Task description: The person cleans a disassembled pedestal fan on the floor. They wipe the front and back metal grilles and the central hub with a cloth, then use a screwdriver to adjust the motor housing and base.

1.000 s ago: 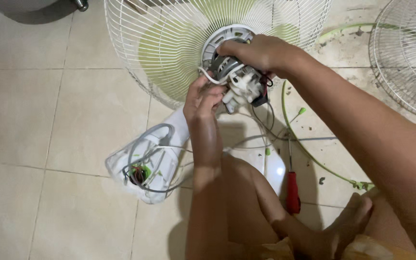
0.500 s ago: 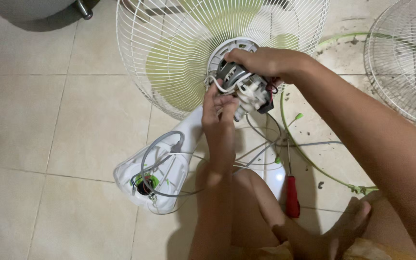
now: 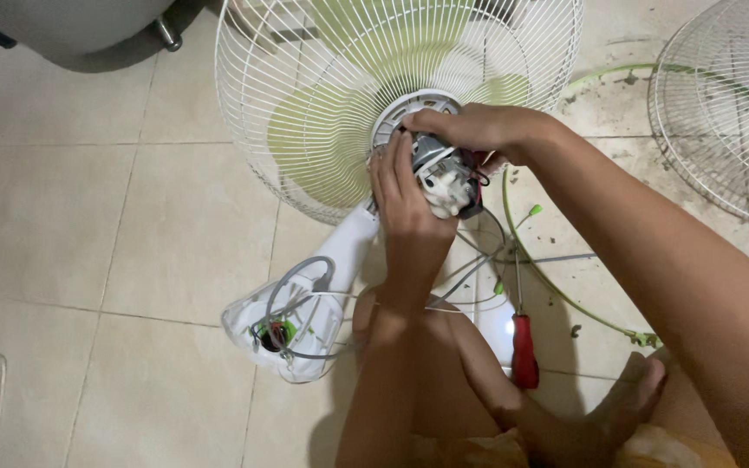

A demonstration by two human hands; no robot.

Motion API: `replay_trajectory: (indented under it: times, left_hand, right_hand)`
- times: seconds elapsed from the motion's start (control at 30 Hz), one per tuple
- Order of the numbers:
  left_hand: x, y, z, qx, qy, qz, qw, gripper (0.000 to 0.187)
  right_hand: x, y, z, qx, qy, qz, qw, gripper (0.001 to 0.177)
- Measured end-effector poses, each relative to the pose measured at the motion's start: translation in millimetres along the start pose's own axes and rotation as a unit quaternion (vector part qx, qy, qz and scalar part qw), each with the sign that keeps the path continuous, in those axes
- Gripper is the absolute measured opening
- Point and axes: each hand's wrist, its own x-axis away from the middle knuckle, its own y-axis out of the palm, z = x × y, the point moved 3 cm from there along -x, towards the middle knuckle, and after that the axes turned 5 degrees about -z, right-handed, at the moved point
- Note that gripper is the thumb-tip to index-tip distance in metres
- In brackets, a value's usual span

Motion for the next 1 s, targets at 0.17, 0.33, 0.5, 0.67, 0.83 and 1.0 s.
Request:
replay_trajectory:
  times: [0.17,0.33,0.5,0.67,0.83,1.0]
  left_hand:
    - [-2.1,5.2,1.3,-0.011,0.043,0.030,0.999,0.069]
    - [-2.6,7.9,4.5,0.009,0.018,0.017,1.000,0.068]
    - [-4.6,10.3,9.2,0.030,0.019,0.003,0.999,0.074]
    - [0.5,11.5,13.0,0.014,0.027,-0.022,0.999,0.082]
    - [-0.9,18.0,19.2,0.014,0.013,-0.019,1.000,0.085]
    - [1.1,19.0,23.0,0.001,-0.007,-0.027,1.000,0.089]
  right_hand:
    - [0.5,-11.6,20.7,0.000,-0.012,0.017,1.000,0.092]
    - [4.9,-14.5,41.8,-0.125,-0.061,0.040,0.989,0.071]
    - [19.0,-9.6,68.0,-0.244,-0.153,0.075,0.955,0.043]
    - [22.9,-4.2,87.4,-0.275,-0.189,0.100,0.937,0.041]
    - [17.3,-3.1,93.4,-0.283,-0.214,0.113,0.928,0.042]
    - [13.7,-0.7,97.9,-0.288,-0.212,0.115,0.927,0.042]
